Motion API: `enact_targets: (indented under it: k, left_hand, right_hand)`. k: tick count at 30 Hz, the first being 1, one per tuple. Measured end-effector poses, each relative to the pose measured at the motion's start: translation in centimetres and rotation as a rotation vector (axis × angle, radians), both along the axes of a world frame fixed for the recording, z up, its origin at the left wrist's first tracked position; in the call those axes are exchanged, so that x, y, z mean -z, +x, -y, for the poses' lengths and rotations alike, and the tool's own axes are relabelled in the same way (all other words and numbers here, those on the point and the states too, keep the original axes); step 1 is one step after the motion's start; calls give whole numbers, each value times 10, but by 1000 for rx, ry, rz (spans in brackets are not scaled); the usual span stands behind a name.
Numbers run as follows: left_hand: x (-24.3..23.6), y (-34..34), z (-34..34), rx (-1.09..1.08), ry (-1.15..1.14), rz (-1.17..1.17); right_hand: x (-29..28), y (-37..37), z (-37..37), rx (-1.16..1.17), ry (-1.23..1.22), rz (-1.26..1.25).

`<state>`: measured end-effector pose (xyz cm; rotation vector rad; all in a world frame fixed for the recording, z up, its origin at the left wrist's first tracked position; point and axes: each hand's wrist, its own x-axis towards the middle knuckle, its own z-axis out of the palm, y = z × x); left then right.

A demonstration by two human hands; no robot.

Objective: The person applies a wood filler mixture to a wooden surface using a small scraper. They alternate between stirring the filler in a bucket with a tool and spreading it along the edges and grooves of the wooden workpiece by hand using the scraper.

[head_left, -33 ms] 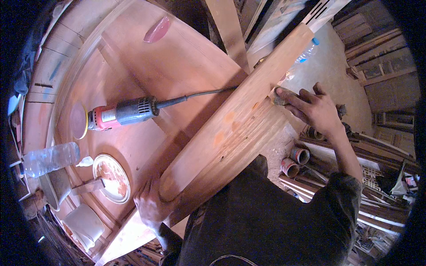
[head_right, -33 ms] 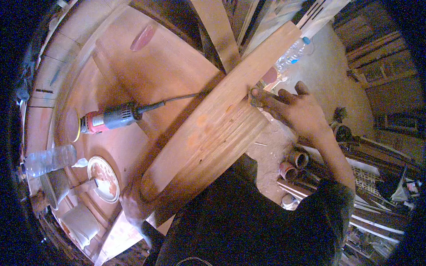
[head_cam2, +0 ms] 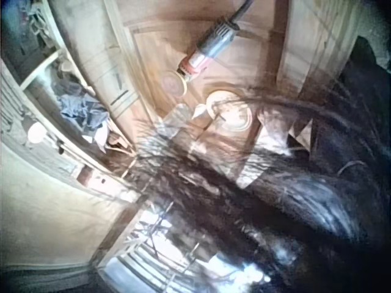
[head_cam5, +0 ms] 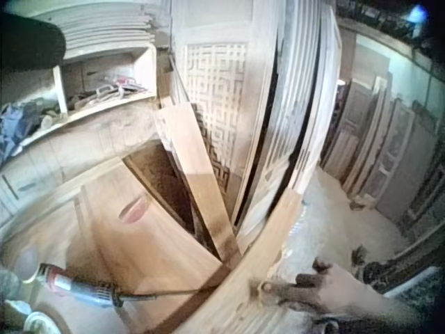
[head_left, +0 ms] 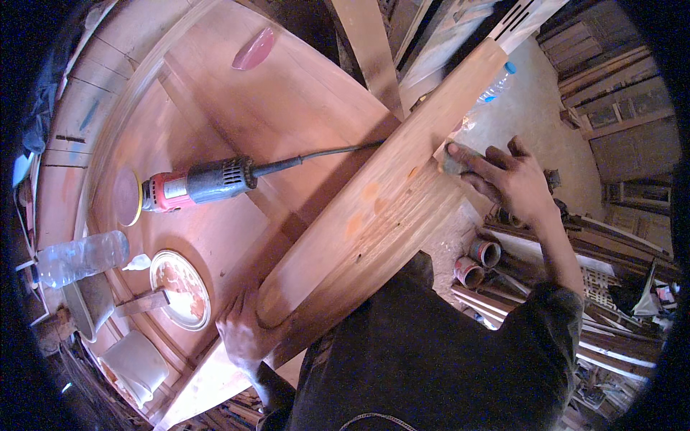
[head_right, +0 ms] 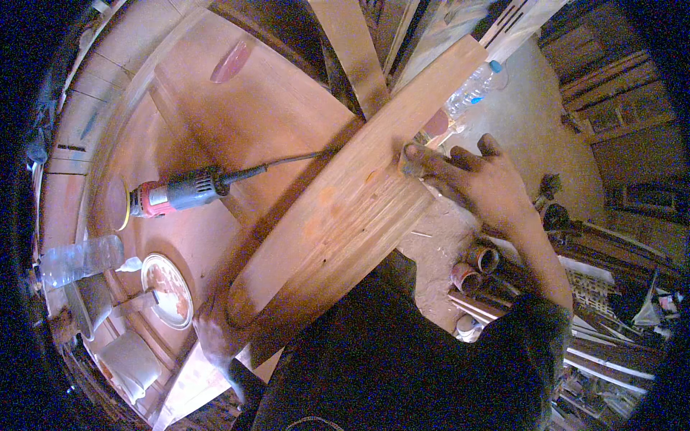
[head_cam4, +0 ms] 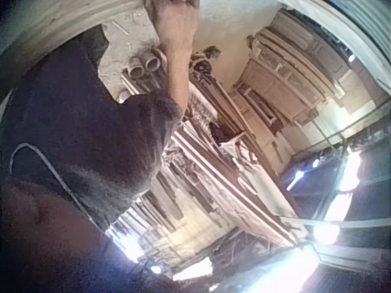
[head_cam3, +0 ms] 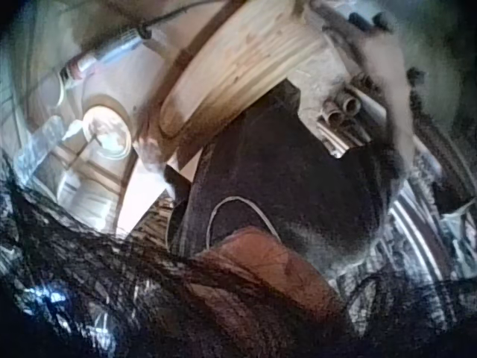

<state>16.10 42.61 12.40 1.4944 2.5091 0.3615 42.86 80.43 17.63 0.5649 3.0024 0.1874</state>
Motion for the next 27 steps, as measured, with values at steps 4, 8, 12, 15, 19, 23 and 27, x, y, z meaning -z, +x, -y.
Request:
enact_targets:
  k: [4, 8, 12, 15, 19, 23, 27]
  left_hand:
    - [-17, 7, -18, -59, -100, 67]
    - [-2, -3, -2, -16, -70, 60]
    - [1, -3, -8, -21, -26, 74]
    - [4, 0, 0, -19, 13, 37]
    - [13, -4, 16, 35, 84, -97]
    - [13, 0, 15, 22, 29, -69]
    - [1, -1, -3, -12, -66, 31]
  right_hand:
    - [-21, -20, 18, -93, -236, 70]
    - [-26, -56, 24, -284, -246, 94]
    - [-49, -67, 17, -187, -236, 385]
    - [-44, -50, -7, -137, -14, 324]
    - [-45, -26, -25, -52, -73, 285]
    - [-26, -15, 7, 9, -199, 132]
    - [-7, -18, 40, -27, -158, 64]
